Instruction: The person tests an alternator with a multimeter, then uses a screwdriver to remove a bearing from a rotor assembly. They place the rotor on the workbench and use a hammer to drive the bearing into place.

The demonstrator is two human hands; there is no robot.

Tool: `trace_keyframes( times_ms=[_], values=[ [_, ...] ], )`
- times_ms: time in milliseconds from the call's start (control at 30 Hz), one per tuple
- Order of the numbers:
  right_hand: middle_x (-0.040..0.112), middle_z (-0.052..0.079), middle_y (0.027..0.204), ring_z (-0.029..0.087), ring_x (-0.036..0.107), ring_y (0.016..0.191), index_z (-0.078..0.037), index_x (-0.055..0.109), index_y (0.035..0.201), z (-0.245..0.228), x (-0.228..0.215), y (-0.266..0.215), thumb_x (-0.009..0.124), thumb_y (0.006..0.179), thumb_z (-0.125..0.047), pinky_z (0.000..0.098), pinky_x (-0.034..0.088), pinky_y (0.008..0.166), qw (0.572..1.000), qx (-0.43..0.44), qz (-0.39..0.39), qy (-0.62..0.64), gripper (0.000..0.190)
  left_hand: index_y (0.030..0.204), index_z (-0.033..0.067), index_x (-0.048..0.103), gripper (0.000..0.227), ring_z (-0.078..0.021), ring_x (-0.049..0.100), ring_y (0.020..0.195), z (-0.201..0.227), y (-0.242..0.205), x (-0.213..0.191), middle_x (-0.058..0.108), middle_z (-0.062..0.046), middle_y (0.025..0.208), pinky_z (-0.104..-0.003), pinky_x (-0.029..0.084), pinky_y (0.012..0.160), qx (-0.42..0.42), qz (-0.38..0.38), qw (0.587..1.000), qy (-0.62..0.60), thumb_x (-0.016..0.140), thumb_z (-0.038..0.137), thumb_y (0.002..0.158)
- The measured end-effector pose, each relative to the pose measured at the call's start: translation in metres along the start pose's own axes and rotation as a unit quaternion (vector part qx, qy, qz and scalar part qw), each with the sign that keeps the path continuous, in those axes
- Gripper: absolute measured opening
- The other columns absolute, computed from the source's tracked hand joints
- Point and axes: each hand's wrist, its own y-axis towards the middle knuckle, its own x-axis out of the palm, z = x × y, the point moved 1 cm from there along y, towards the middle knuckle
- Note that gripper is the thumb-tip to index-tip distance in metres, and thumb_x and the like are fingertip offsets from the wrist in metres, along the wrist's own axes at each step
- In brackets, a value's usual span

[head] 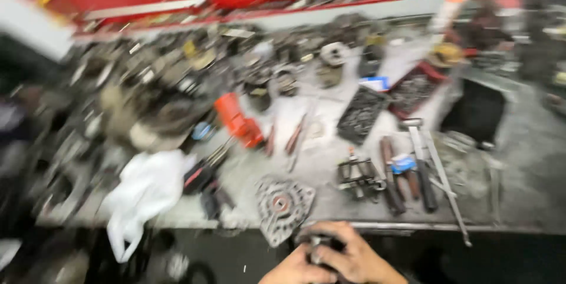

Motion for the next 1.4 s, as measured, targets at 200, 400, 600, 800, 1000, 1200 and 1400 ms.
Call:
trace_keyframes(
  times_ms=[200, 400, 600, 800, 1000, 1200, 1400],
  values=[
    [0.074, 0.011, 0.119, 0.027, 0.068, 0.118, -0.005, 0.075, 0.122, 0.033, 0.027, 0.001, 0.071, 0.087, -0.023, 0.0411, 0.046, 0.106, 0.996, 0.048, -0.076, 0.023, 0.039, 0.120, -0.0055, 0.067, 0.031, -0.0150, 0.064, 0.109, -0.048, -0.011, -0.013, 0.068, -0.005, 0.109, -0.034, 0.049, 0.097, 0.010, 0.091, 0.996, -0.012, 0.073, 0.009, 0.094],
    [0.076, 0.011, 0.122, 0.025, 0.070, 0.118, -0.007, 0.070, 0.132, 0.038, 0.099, 0.029, 0.071, 0.087, -0.027, 0.0400, 0.051, 0.106, 0.986, -0.030, -0.164, 0.001, 0.050, 0.125, -0.0036, 0.064, 0.038, -0.0119, 0.063, 0.117, -0.052, -0.110, -0.049, 0.068, -0.002, 0.120, -0.030, 0.046, 0.103, 0.055, 0.139, 0.983, -0.102, 0.074, 0.013, 0.092],
    [0.075, 0.010, 0.123, 0.027, 0.065, 0.121, -0.010, 0.073, 0.128, -0.032, 0.201, 0.010, 0.071, 0.088, -0.026, 0.0418, 0.045, 0.105, 0.976, -0.109, -0.134, -0.131, 0.043, 0.135, 0.0045, 0.060, 0.052, -0.0082, 0.062, 0.119, -0.102, -0.203, -0.050, 0.066, 0.001, 0.129, -0.026, 0.044, 0.106, 0.086, 0.174, 0.949, -0.249, 0.074, 0.017, 0.087],
    [0.076, 0.005, 0.118, 0.022, 0.070, 0.113, -0.014, 0.076, 0.123, -0.094, 0.255, -0.002, 0.074, 0.085, -0.028, 0.0361, 0.051, 0.101, 0.977, -0.123, -0.107, -0.141, 0.041, 0.129, 0.0079, 0.058, 0.043, -0.0101, 0.056, 0.108, -0.110, -0.247, -0.049, 0.061, 0.002, 0.116, -0.031, 0.048, 0.100, 0.103, 0.146, 0.975, -0.129, 0.076, 0.024, 0.093],
    [0.077, 0.008, 0.117, 0.025, 0.072, 0.112, -0.012, 0.076, 0.116, -0.138, 0.294, -0.038, 0.074, 0.087, -0.028, 0.0365, 0.053, 0.097, 0.974, -0.171, -0.083, -0.122, 0.033, 0.128, 0.0075, 0.061, 0.048, -0.0103, 0.060, 0.109, -0.074, -0.300, -0.001, 0.064, 0.002, 0.117, -0.030, 0.050, 0.094, 0.154, 0.198, 0.964, -0.091, 0.073, 0.027, 0.085],
    [0.076, 0.013, 0.117, 0.029, 0.073, 0.111, -0.006, 0.075, 0.119, -0.160, 0.279, -0.084, 0.073, 0.087, -0.028, 0.0388, 0.055, 0.097, 0.980, -0.160, -0.094, -0.078, 0.039, 0.115, -0.0030, 0.067, 0.047, -0.0166, 0.061, 0.097, -0.133, -0.313, 0.025, 0.067, -0.003, 0.103, -0.035, 0.051, 0.083, 0.103, 0.205, 0.970, -0.083, 0.083, 0.020, 0.078],
    [0.076, 0.016, 0.117, 0.030, 0.075, 0.107, -0.002, 0.072, 0.122, -0.150, 0.246, -0.172, 0.072, 0.090, -0.026, 0.0370, 0.058, 0.094, 0.990, -0.114, -0.085, -0.010, 0.039, 0.112, 0.0081, 0.065, 0.048, -0.0085, 0.060, 0.085, -0.101, -0.284, 0.102, 0.065, 0.003, 0.095, -0.027, 0.052, 0.071, 0.029, 0.160, 0.984, -0.075, 0.078, 0.011, 0.066]
  ],
)
